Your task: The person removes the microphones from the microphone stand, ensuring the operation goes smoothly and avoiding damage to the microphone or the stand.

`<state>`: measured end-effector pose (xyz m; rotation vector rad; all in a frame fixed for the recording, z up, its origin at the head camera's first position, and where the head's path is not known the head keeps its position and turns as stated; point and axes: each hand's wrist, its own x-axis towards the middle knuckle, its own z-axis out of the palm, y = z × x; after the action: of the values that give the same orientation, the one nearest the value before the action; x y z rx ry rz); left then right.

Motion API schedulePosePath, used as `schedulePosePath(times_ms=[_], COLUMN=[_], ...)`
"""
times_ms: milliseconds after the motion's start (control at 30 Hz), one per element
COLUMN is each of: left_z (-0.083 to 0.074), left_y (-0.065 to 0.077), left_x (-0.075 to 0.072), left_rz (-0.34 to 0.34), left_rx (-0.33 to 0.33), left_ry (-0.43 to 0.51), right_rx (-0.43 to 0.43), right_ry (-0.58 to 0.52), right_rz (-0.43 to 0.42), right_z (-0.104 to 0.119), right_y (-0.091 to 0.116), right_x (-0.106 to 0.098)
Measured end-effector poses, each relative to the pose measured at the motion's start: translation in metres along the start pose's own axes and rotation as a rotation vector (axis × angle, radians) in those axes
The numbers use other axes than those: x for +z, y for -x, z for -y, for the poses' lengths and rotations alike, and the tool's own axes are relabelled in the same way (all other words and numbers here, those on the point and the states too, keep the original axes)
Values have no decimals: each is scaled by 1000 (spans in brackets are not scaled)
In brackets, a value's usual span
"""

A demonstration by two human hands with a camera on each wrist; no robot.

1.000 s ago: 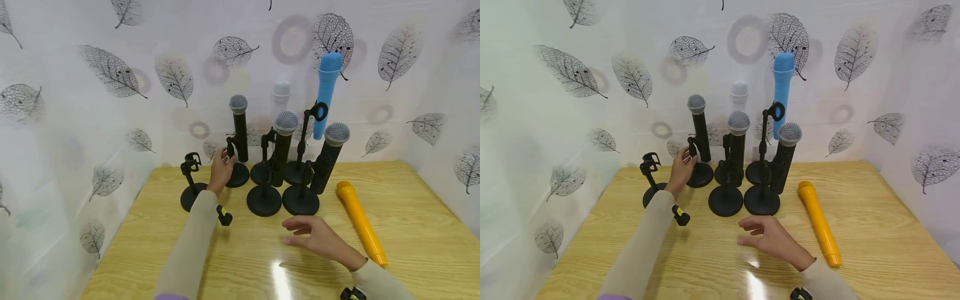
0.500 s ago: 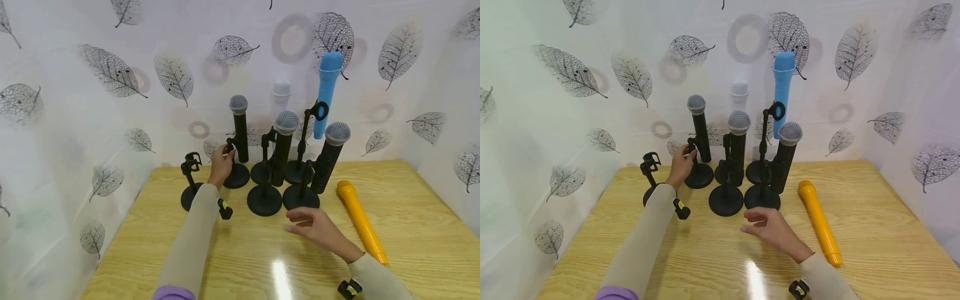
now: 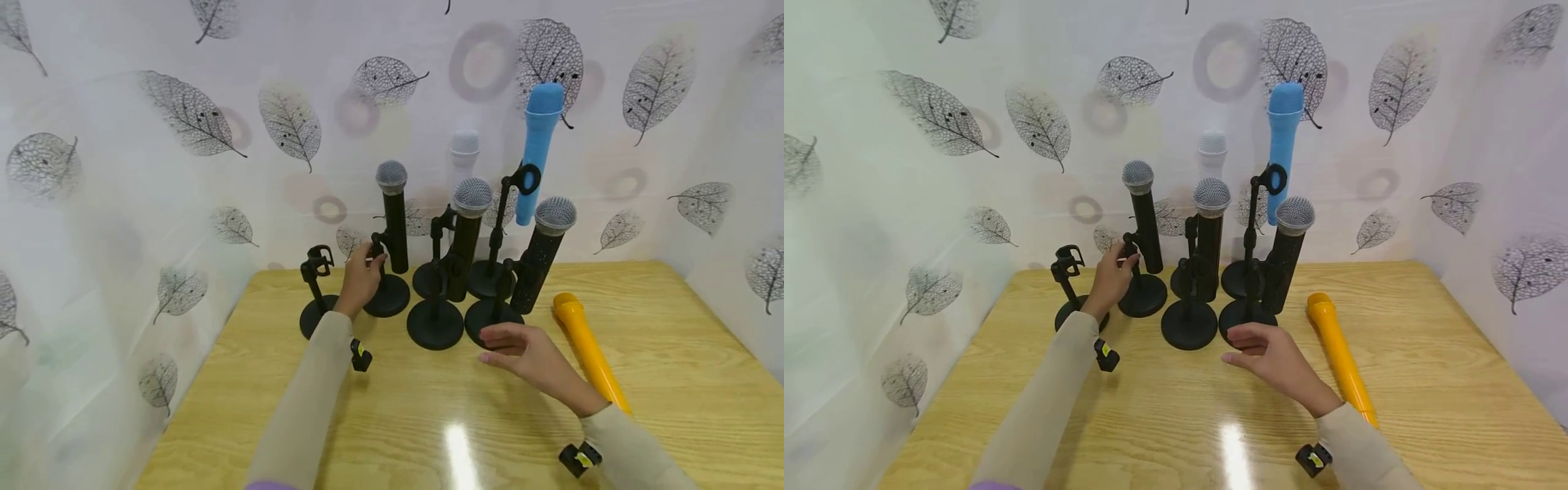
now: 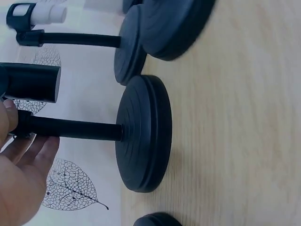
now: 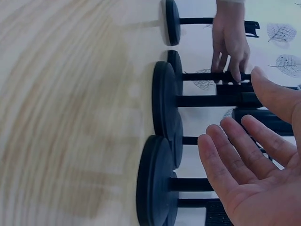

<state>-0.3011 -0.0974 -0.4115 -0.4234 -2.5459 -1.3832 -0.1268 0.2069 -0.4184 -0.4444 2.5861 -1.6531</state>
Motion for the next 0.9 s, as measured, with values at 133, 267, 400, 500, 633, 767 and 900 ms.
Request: schedulePosePath(times_ms=[133, 267, 400, 500, 633, 767, 900], left_z=[-2, -3, -4, -6, -8, -9, -10], left_y=[7, 15, 25, 33, 41, 48, 57], left_x=[-2, -5, -9, -13, -17, -19, -22], left_rz=[17, 34, 51, 60, 56, 51, 50], left_rx=[-2, 5, 35, 48, 60, 77, 83], left_ry=[-8, 6, 19, 16, 8, 3, 8], right_rx=[-28, -18, -18, -33, -59, -68, -68], right_ry=[10, 9, 16, 24, 23, 16, 7], right_rz=[-21, -29, -37, -50, -66, -74, -73], right_z=[4, 9, 13, 15, 17, 20, 23], right_y=[1, 0, 0, 0, 0, 0, 1], right_x=[-5, -6, -7, -9, -11, -13, -14])
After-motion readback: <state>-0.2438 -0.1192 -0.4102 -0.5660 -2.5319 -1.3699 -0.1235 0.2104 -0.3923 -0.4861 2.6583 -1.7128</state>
